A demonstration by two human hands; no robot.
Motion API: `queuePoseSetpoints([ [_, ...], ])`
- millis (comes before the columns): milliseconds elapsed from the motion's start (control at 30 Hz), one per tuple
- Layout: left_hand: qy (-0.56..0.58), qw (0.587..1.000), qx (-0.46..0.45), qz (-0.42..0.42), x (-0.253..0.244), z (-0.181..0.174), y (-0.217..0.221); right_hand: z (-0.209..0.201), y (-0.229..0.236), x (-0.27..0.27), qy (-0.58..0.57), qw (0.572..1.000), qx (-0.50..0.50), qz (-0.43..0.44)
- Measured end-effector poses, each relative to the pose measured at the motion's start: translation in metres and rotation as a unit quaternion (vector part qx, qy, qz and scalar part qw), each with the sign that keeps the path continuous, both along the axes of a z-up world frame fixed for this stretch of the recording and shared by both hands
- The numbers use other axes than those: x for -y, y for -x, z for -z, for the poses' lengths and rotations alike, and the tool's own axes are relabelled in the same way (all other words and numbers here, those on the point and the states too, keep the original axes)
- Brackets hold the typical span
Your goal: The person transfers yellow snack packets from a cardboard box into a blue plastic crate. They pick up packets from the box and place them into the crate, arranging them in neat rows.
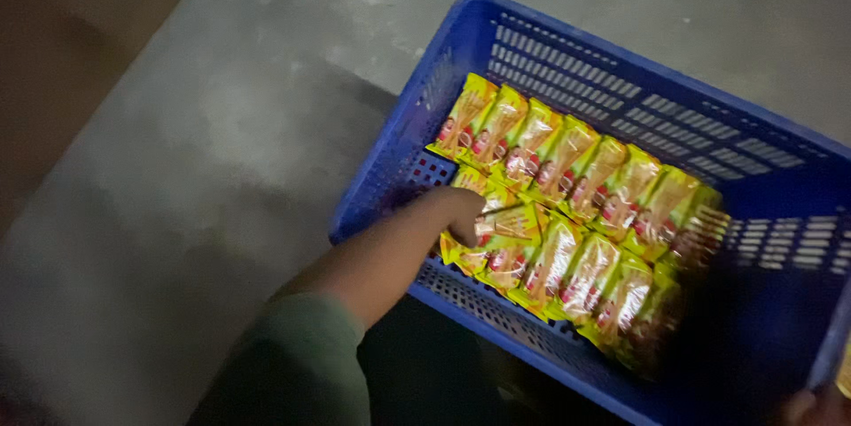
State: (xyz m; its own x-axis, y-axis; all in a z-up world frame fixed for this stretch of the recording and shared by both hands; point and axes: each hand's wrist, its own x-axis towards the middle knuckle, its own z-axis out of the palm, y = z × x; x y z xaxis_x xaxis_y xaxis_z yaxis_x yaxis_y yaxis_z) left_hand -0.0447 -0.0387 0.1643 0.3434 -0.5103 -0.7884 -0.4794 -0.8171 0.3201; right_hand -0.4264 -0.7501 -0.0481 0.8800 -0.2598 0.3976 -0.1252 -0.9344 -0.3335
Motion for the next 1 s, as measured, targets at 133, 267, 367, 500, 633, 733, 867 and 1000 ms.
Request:
queuePoseSetpoints([
  [133, 0.003, 0.998, -0.013, -0.056, -0.006, 0.003, -0.004, -0.126, -0.037, -0.161, 0.027, 0.965, -0.175, 0.191],
  [267, 0.085, 0.965, -0.03, -0.248, -0.018, -0.008, -0.002, -0.252, -0.078, -0.26, -0.043, 0.952, -0.217, 0.211],
  [367, 0.218, 0.955, 0.156, -0.126, -0.018, 0.0, -0.005, -0.277, -0.087, -0.284, -0.118, 0.951, -0.191, 0.212],
  [500, 0.24, 0.926, 0.203, -0.209, 0.013, -0.094, 0.053, -0.319, -0.093, -0.31, -0.132, 0.933, -0.205, 0.265],
  [633, 0.284, 0.877, 0.249, -0.298, 0.052, -0.119, 0.131, -0.327, -0.09, -0.318, -0.156, 0.931, -0.172, 0.281],
  [733, 0.287, 0.88, 0.083, -0.369, 0.089, -0.176, 0.202, -0.317, -0.084, -0.31, -0.188, 0.945, -0.097, 0.251],
  [867, 0.309, 0.906, 0.106, -0.271, 0.122, -0.159, 0.238, -0.289, -0.067, -0.288, -0.231, 0.946, -0.064, 0.221],
  [1000, 0.361, 0.909, 0.151, -0.141, 0.146, -0.159, 0.257, -0.345, -0.019, -0.289, -0.345, 0.93, -0.028, 0.123],
])
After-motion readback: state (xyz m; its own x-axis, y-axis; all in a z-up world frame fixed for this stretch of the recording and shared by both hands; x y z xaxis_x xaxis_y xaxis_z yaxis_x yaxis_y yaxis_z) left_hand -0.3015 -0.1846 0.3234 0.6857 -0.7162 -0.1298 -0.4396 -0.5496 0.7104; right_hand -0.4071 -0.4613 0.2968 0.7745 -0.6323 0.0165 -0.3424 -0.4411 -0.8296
